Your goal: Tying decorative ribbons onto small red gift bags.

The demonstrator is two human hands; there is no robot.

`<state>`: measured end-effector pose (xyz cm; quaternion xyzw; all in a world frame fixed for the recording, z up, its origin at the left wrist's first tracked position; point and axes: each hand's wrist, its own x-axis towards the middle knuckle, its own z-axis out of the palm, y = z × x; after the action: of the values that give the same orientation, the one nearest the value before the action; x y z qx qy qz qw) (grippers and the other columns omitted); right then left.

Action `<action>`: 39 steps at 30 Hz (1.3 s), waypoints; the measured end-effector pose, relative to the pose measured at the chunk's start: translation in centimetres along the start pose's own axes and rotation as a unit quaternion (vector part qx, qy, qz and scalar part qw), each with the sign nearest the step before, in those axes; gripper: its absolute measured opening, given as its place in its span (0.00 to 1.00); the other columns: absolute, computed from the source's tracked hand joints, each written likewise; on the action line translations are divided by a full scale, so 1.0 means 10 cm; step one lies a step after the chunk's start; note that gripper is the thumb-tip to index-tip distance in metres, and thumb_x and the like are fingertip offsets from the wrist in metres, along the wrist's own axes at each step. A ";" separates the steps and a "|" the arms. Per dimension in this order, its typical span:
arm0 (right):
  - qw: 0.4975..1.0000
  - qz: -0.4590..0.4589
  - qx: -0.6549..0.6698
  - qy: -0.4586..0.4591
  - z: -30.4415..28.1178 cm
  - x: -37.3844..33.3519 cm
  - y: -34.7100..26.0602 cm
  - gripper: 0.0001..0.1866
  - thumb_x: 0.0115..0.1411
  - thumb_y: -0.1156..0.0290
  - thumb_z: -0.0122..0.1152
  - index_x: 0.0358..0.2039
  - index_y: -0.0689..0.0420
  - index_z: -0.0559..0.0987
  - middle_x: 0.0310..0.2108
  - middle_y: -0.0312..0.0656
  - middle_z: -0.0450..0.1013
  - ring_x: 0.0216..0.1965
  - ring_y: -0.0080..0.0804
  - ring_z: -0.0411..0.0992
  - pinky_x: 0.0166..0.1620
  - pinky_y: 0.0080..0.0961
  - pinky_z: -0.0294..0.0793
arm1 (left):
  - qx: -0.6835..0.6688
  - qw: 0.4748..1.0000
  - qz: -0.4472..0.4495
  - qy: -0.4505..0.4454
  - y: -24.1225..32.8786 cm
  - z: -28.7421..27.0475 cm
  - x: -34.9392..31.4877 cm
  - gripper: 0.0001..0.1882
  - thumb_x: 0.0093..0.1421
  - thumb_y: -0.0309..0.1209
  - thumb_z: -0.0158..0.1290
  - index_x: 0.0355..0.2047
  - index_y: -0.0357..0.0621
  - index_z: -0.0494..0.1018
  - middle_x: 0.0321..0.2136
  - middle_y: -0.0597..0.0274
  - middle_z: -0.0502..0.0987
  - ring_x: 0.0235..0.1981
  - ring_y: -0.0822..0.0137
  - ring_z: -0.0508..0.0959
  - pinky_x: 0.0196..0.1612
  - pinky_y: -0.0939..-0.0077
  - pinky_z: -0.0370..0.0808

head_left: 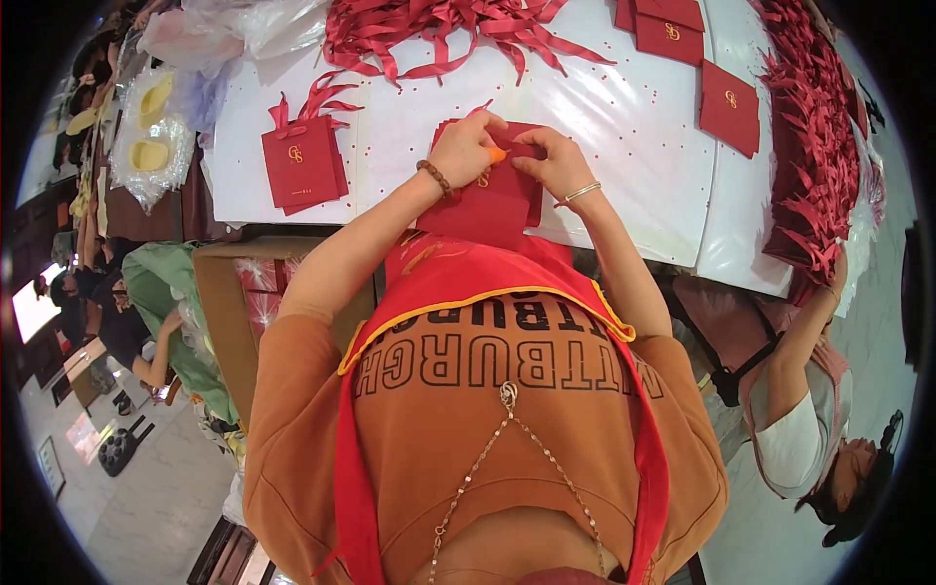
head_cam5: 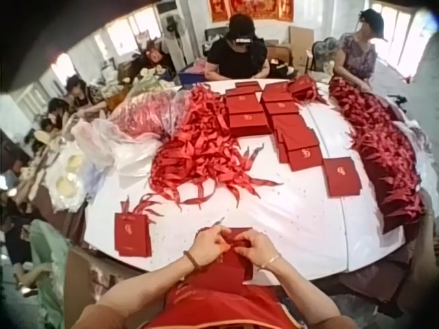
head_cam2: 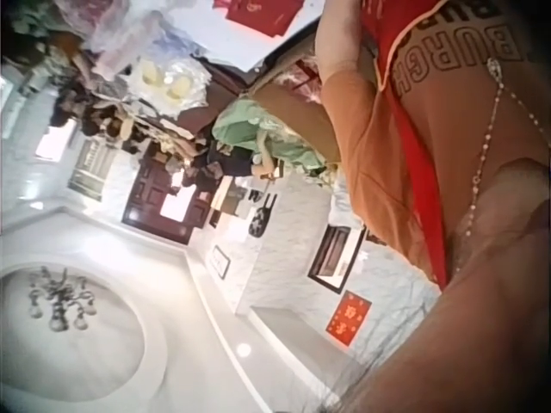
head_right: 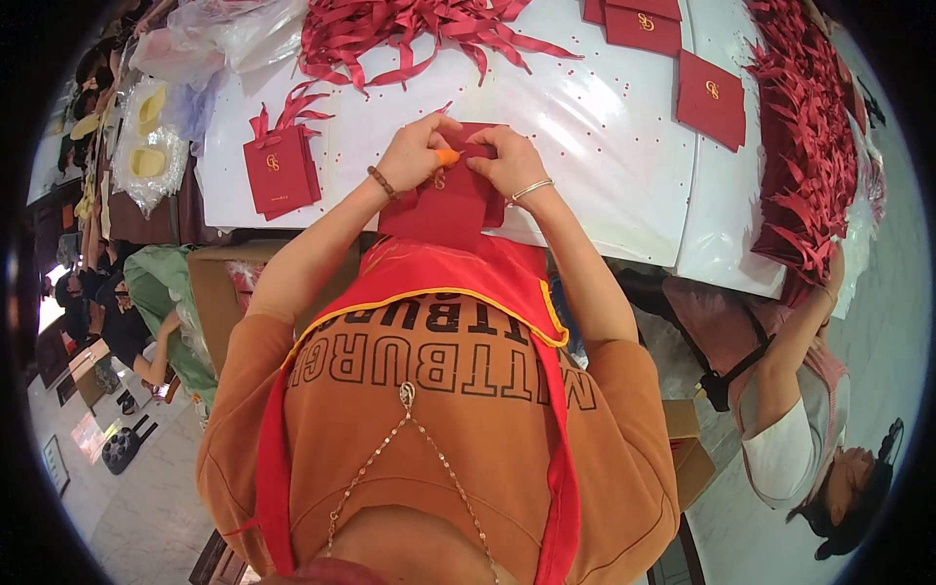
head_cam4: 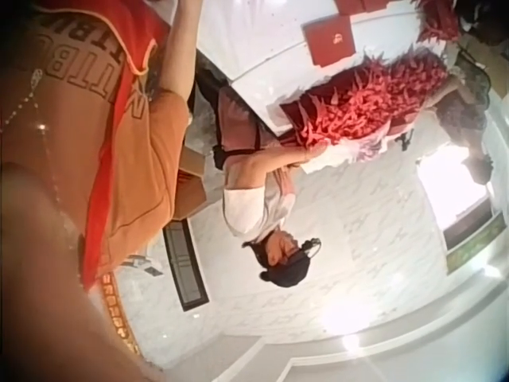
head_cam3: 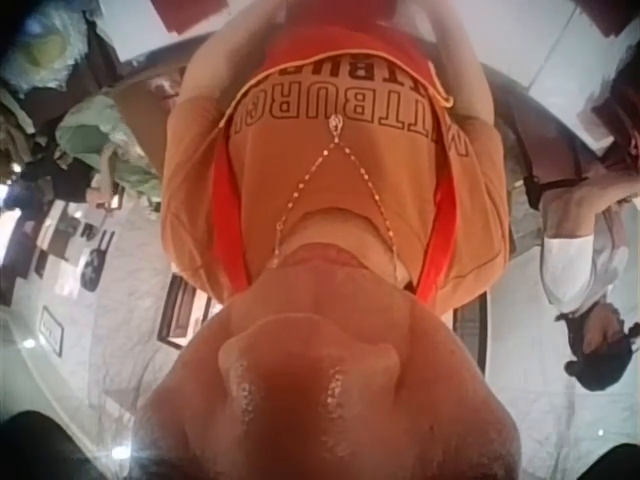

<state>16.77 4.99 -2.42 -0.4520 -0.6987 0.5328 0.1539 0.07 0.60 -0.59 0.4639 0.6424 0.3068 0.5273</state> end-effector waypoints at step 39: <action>0.979 -0.183 -0.065 0.069 0.22 -0.10 -0.21 0.10 0.46 0.75 0.59 0.32 0.58 0.74 0.27 0.45 0.71 0.28 0.42 0.70 0.32 0.30 0.69 | 0.227 0.936 -0.007 -0.270 0.04 -0.56 0.53 0.13 0.50 0.35 0.49 0.28 0.39 0.76 0.17 0.63 0.71 0.20 0.72 0.67 0.25 0.76 0.64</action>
<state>14.83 2.81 -1.10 -0.3613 -0.7905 0.4165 0.2667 -5.29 6.13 -0.85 0.6321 0.5316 0.0132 0.5636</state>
